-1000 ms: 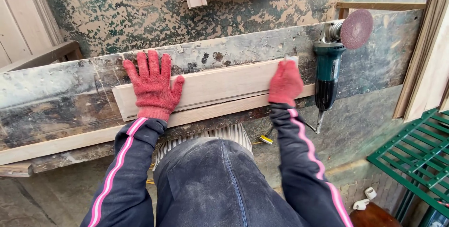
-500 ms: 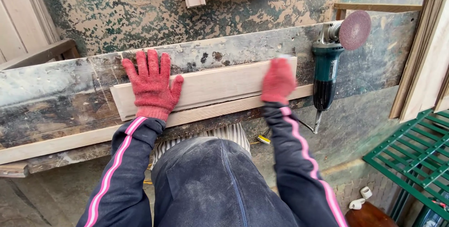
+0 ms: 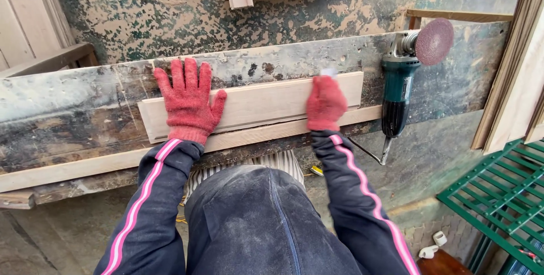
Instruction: The person is sanding a wooden plank first with an angle grinder and then by hand with a piece of sandpaper.
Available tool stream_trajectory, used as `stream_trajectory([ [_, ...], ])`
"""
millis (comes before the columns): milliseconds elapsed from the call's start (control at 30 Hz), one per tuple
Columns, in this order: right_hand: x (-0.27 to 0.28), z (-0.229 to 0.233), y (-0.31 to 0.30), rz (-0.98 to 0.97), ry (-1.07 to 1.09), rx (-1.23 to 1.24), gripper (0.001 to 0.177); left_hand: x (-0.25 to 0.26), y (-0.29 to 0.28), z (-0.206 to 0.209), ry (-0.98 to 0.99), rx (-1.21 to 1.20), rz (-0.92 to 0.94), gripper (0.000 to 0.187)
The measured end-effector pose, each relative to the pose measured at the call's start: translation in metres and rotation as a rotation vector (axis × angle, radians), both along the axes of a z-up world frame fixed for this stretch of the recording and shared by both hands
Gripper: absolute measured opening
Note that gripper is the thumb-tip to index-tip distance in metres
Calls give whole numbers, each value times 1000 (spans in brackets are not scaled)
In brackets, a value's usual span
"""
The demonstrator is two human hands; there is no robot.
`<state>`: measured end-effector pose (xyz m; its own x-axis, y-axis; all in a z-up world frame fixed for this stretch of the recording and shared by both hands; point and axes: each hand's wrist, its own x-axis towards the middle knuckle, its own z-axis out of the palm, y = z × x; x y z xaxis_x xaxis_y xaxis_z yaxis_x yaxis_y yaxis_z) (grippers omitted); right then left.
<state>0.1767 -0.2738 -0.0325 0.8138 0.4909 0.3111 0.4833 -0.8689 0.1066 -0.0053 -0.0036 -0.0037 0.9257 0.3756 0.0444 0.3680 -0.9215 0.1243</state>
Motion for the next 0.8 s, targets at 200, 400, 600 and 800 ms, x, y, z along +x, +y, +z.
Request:
stream_trajectory([
  [200,-72,27,94,359,133,149,18,3,4,2,1,-7,-13,71],
  [400,35,12,-52,288,-59,-3,21,2,1,2,-23,-20,-2,71],
  [600,30,17,-37,331,97,513,12,3,1,-3,-122,18,-3,68],
  [800,-67,4,80,715,193,575,13,6,6,-3,-170,42,-34,68],
])
